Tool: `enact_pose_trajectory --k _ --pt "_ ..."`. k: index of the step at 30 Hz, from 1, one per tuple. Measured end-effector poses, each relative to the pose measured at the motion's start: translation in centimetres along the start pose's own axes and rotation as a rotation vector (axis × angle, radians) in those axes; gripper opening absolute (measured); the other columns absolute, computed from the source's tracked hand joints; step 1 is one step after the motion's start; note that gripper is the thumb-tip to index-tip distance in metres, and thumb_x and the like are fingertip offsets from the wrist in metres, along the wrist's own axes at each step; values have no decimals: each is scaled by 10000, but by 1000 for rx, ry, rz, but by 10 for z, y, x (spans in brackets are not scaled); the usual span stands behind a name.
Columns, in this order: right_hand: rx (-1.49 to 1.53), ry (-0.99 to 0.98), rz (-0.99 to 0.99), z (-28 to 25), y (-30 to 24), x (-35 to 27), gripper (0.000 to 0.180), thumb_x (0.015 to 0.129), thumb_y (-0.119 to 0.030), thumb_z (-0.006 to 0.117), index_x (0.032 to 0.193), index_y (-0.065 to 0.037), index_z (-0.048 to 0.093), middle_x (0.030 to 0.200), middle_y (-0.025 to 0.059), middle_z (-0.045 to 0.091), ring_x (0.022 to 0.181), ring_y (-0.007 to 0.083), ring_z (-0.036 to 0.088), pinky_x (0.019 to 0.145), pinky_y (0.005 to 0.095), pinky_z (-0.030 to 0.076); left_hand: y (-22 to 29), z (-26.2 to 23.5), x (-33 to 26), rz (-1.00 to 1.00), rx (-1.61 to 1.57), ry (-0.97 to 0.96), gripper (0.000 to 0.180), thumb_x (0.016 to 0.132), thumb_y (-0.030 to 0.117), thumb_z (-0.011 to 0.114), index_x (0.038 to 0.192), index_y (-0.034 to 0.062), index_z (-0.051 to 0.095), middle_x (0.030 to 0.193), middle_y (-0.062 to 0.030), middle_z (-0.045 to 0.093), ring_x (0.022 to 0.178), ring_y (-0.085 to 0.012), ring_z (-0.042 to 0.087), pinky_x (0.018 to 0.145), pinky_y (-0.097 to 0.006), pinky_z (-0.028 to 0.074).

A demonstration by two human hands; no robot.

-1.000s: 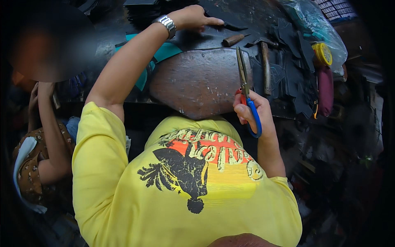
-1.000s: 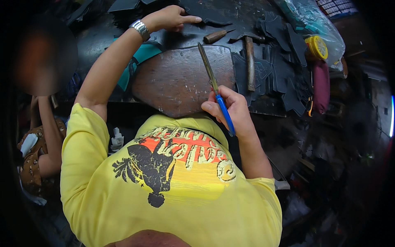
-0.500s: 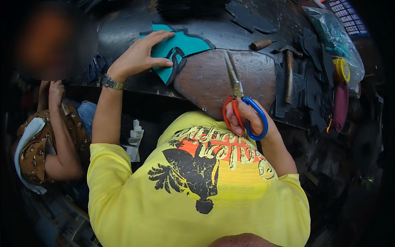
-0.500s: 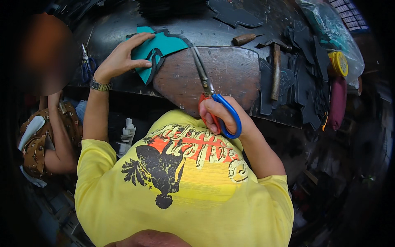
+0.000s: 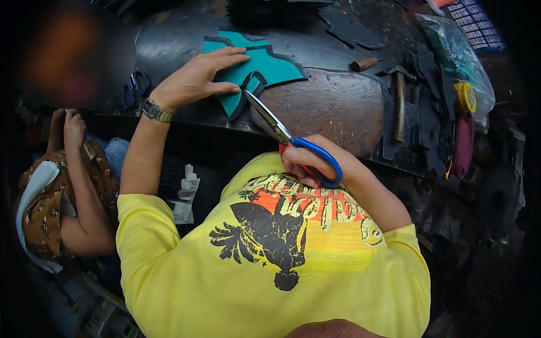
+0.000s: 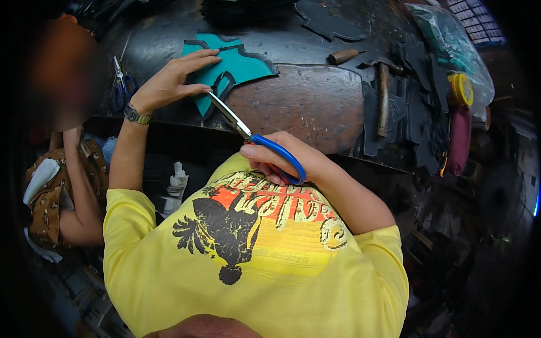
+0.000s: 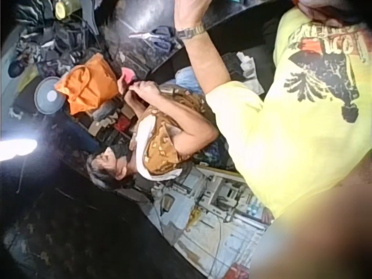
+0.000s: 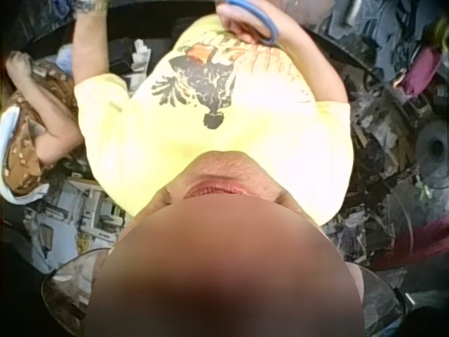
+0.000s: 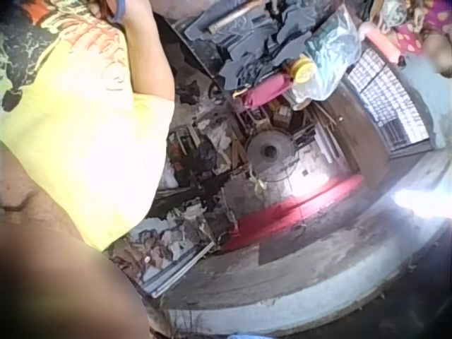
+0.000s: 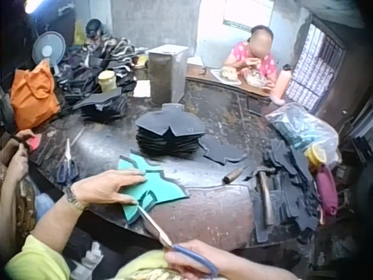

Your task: The person uses a hammer and chisel to mark and shape a teal rubber piece, then uses shears to trim black rubber pieces along marked outlines. The person repeatedly picks up, trims, and places down multiple rubber pieces on a cluttered workbench.

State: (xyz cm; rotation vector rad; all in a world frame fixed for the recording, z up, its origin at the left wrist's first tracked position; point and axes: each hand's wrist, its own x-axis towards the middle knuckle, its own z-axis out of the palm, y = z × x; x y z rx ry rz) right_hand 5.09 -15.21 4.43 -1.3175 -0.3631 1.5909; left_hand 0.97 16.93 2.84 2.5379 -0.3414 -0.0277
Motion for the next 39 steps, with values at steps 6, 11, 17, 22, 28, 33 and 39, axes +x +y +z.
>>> enact_pose_trajectory --k 6,11,17,22,28,33,39 --pt "442 -94 120 16 -5 31 569 934 -561 613 797 -9 594 561 50 527 426 134 519 384 253 402 0 -1 1 13 36 62 527 853 164 732 1349 81 575 1226 -188 651 1047 -350 662 895 -389 535" --pt "672 -66 244 22 -5 45 676 894 -678 580 807 -8 585 576 68 511 467 160 514 428 283 417 7 5 16 7 88 508 333 905 145 690 1224 55 652 1057 -150 718 865 -239 706 770 -326 548" --pt "654 -111 172 23 -4 36 703 957 -688 435 912 -1 582 645 60 514 498 152 509 460 273 400 37 -2 26 -33 -1232 975 258 866 118 768 1098 28 698 965 -67 736 839 -118 692 752 -250 564" --pt "158 124 -181 -2 3 -9 648 1030 -597 318 1057 -10 591 758 45 577 645 126 573 609 245 458 85 42 33 -259 -1573 568 296 846 71 770 1115 11 663 1016 -67 723 868 -138 699 783 -274 580" --pt "126 279 -301 -29 26 -59 512 1018 -512 461 1046 -22 608 807 13 597 692 90 579 643 221 467 120 75 56 -288 -1779 317 226 895 70 712 1103 5 651 1007 -72 719 840 -138 711 760 -259 595" --pt "105 342 -353 -31 41 -80 415 996 -444 568 1031 -32 591 775 -4 564 683 69 539 645 206 447 139 86 76 -314 -1734 386 246 925 123 671 1148 24 635 1004 -66 720 861 -130 708 766 -259 582" --pt "23 432 -281 -38 45 -90 571 912 -586 612 1000 -22 600 751 -9 560 644 57 515 595 191 413 152 91 85 -281 -1731 326 222 939 105 655 1125 -15 640 1027 -113 719 858 -165 721 757 -273 603"
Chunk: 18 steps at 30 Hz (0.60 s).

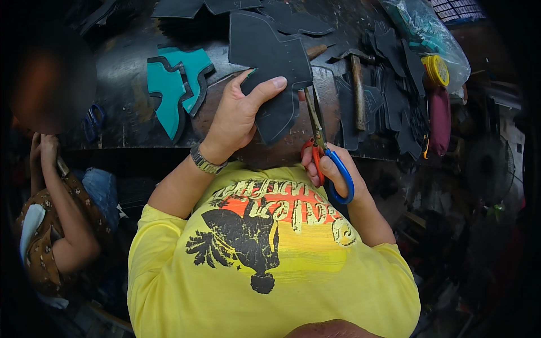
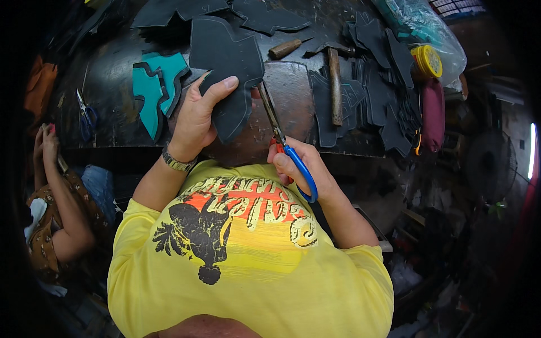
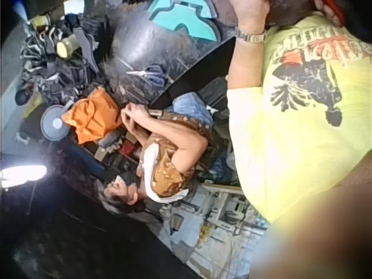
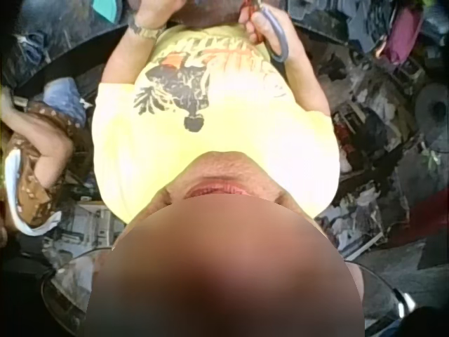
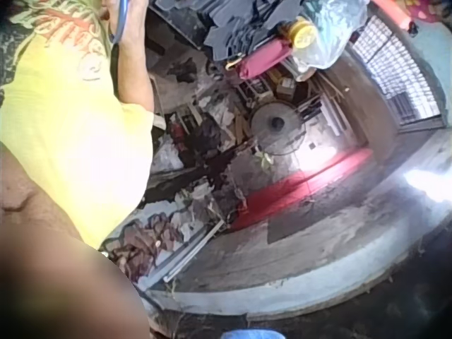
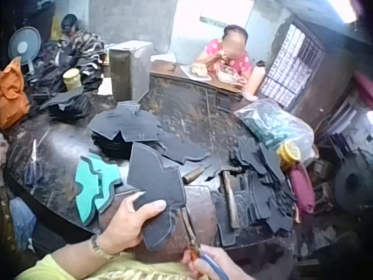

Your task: The person uses a hammer and chisel to mark and shape a teal rubber piece, then uses shears to trim black rubber pieces along marked outlines. The person repeatedly picks up, trims, and places down multiple rubber pieces on a cluttered workbench.

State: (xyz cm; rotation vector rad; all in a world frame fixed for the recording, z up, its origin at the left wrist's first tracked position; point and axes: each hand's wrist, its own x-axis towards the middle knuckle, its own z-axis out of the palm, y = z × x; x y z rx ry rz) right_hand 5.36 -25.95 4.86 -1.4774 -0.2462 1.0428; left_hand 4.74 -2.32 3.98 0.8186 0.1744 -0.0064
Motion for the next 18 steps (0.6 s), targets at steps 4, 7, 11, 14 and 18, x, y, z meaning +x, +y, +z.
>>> enact_pose_trajectory --k 4,7,11,14,18 --pt "-24 -4 36 -4 -1 0 541 916 -561 618 990 -26 601 742 -13 552 636 55 503 581 198 405 2 5 1 -14 -3 -7 234 952 132 644 1127 -23 638 1023 -120 719 858 -174 723 758 -273 602" --pt "7 11 28 -4 -1 -2 548 912 -571 621 983 -27 601 734 -21 546 630 55 499 577 203 406 2 4 3 -3 11 -11 235 954 139 645 1124 -23 642 1014 -114 719 853 -168 719 754 -264 598" --pt "-50 37 7 -1 -2 -5 544 908 -569 630 976 -30 603 725 -27 539 622 53 499 573 205 406 -3 -1 5 19 96 10 260 964 173 631 1150 -9 624 1026 -114 710 859 -180 717 770 -294 604" --pt "-35 56 18 0 -1 -5 512 915 -539 639 963 -31 607 712 -29 535 605 52 497 553 202 398 -9 -3 3 9 137 17 251 961 165 638 1150 1 615 1027 -109 708 862 -181 719 774 -306 611" --pt "-1 68 31 3 2 -5 467 929 -494 650 936 -28 613 679 -27 525 555 51 485 509 194 369 -12 -4 2 25 109 29 222 947 129 662 1130 11 619 1018 -92 711 868 -166 719 767 -299 613"
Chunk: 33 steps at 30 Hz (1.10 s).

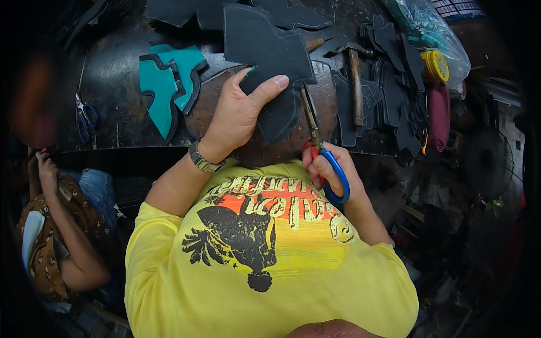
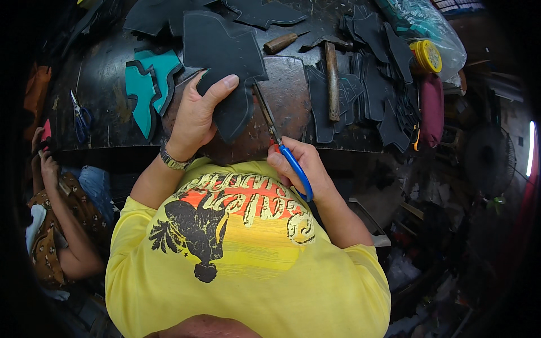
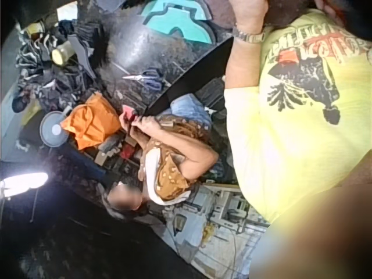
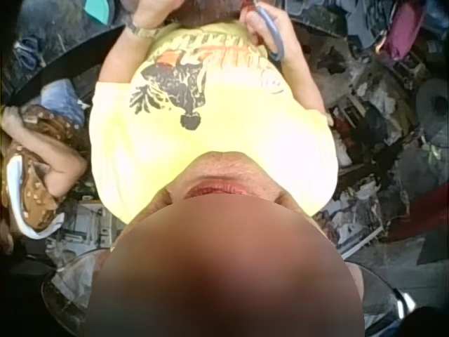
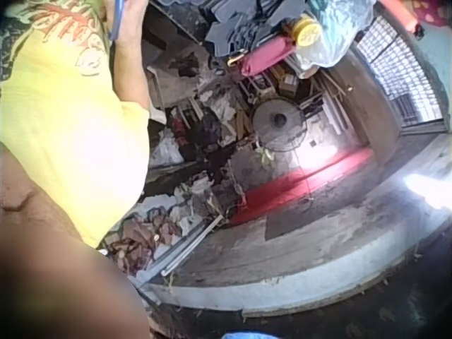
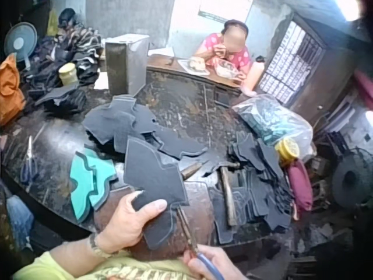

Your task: The person uses a hammer and chisel to mark and shape a teal rubber piece, then uses shears to trim black rubber pieces along marked outlines. The person repeatedly picks up, trims, and places down multiple rubber pieces on a cluttered workbench.

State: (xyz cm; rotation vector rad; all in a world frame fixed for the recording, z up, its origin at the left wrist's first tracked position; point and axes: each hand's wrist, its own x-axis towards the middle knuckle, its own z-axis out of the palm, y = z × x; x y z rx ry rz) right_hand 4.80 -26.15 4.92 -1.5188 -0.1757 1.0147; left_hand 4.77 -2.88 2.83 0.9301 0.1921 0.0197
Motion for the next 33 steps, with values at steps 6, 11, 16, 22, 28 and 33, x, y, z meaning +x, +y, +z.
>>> enact_pose_trajectory --k 6,11,16,22,28,33 --pt "65 23 1 7 5 -2 498 912 -506 677 913 -13 606 657 -14 515 523 51 470 486 190 345 -1 -1 -2 26 20 -11 216 959 136 648 1137 18 619 1025 -98 714 884 -173 725 778 -304 619" --pt "85 30 -7 8 6 -1 513 899 -509 693 910 -4 602 653 -7 511 518 58 462 486 191 346 -1 -2 -2 35 19 -5 220 963 140 643 1145 17 617 1027 -106 715 885 -174 728 776 -302 621" --pt "87 23 -15 10 6 0 513 897 -512 694 900 -8 598 635 -5 508 515 58 454 487 191 339 0 -2 -3 30 25 -14 221 964 139 643 1144 15 617 1027 -109 715 888 -172 728 776 -298 620" --pt "69 29 -29 13 3 -1 504 901 -518 683 887 -22 595 605 -4 505 508 54 443 493 192 320 1 0 -2 21 -22 5 228 937 142 691 1108 -7 665 1005 -52 716 838 -95 686 735 -233 577" --pt "28 58 -104 15 1 1 517 887 -542 687 900 -36 584 612 -18 490 522 48 434 505 192 320 9 -2 -3 20 4 -32 238 937 147 696 1113 -10 663 1015 -55 714 850 -99 688 753 -228 580" --pt "35 9 -50 11 0 1 275 944 -317 689 928 -56 603 715 -60 515 575 -2 470 510 163 408 11 -4 -3 65 19 -59 245 936 144 699 1118 -16 660 1027 -58 713 865 -106 692 768 -228 582"
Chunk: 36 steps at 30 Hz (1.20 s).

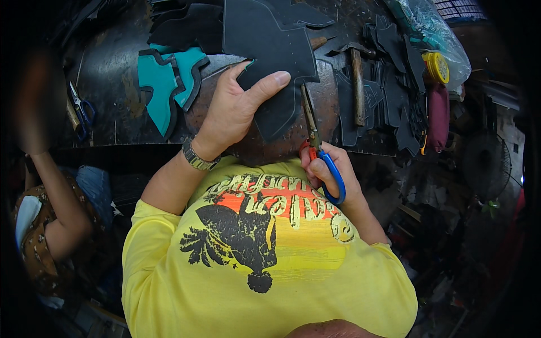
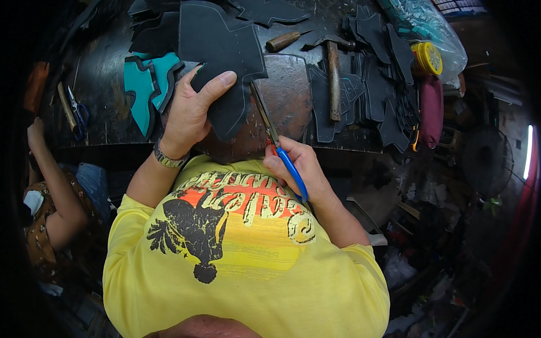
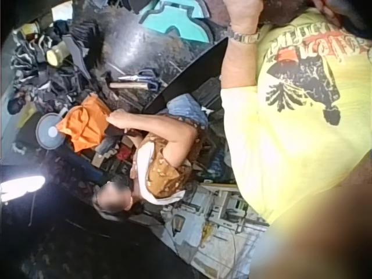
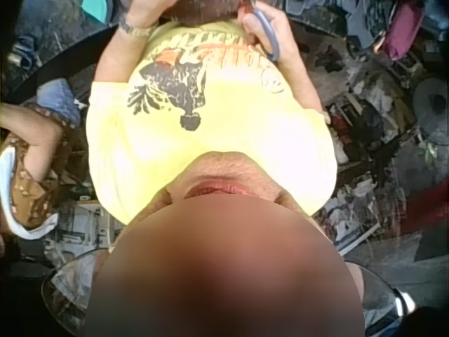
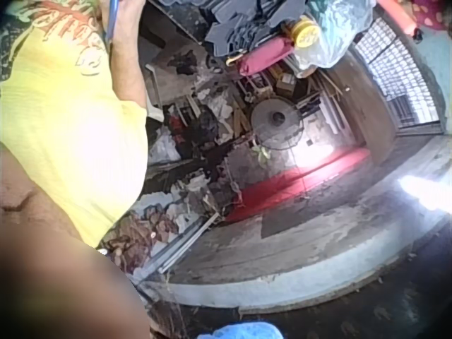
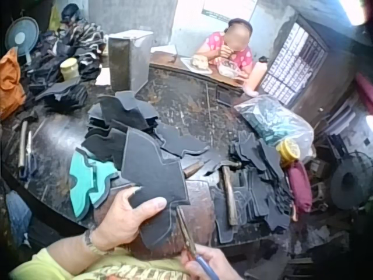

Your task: The person uses a hammer and chisel to mark and shape a teal rubber piece, then uses shears to trim black rubber pieces along marked outlines. The person repeatedly picks up, trims, and places down multiple rubber pieces on a cluttered workbench.

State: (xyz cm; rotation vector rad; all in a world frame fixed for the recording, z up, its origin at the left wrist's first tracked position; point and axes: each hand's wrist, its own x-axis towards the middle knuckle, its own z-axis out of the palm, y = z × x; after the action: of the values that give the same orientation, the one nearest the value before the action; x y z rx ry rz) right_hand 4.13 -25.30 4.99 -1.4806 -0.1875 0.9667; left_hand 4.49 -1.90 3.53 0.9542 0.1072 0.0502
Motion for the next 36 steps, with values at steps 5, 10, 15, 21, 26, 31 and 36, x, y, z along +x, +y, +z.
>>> enact_pose_trajectory --k 5,10,15,21,26,31,36 --pt "-30 39 80 5 -3 -2 536 859 -562 716 899 -43 589 615 -32 485 529 37 430 508 192 321 1 -3 1 7 42 -12 244 936 133 695 1123 -19 658 1027 -64 715 874 -109 694 773 -232 585" --pt "6 31 36 8 -7 -1 528 857 -565 714 888 -53 591 619 -35 482 540 37 427 511 194 321 5 -4 0 -48 -17 -18 255 937 127 691 1131 -32 648 1027 -80 718 873 -118 701 766 -233 588" --pt "-25 0 32 3 -6 -1 366 908 -404 705 886 -56 593 659 -57 491 551 14 445 504 180 366 6 -7 1 -30 2 -44 271 936 134 695 1138 -38 642 1027 -86 720 870 -120 704 764 -236 589" --pt "-27 -31 59 -4 -1 0 295 927 -327 710 874 -58 599 657 -66 492 526 1 446 484 176 372 8 -15 2 -31 122 -50 274 934 140 699 1136 -38 651 1017 -90 726 859 -119 706 760 -231 585" --pt "-11 -45 35 -1 -1 0 372 897 -406 717 865 -56 595 639 -55 486 513 16 436 482 182 344 12 -17 1 -82 74 -63 271 929 150 706 1125 -33 663 1003 -81 729 856 -115 705 751 -228 581" --pt "6 -27 54 1 -2 2 295 904 -322 739 869 -61 605 643 -66 499 512 8 451 469 176 354 15 -18 0 -73 108 -75 266 930 151 704 1122 -29 666 1000 -72 728 854 -113 702 750 -233 579" --pt "-37 -45 89 -3 -1 0 312 898 -340 740 861 -64 600 641 -67 498 513 9 452 472 181 360 14 -20 1 -89 110 -71 262 932 148 697 1120 -32 665 1005 -71 726 867 -114 698 759 -234 576"
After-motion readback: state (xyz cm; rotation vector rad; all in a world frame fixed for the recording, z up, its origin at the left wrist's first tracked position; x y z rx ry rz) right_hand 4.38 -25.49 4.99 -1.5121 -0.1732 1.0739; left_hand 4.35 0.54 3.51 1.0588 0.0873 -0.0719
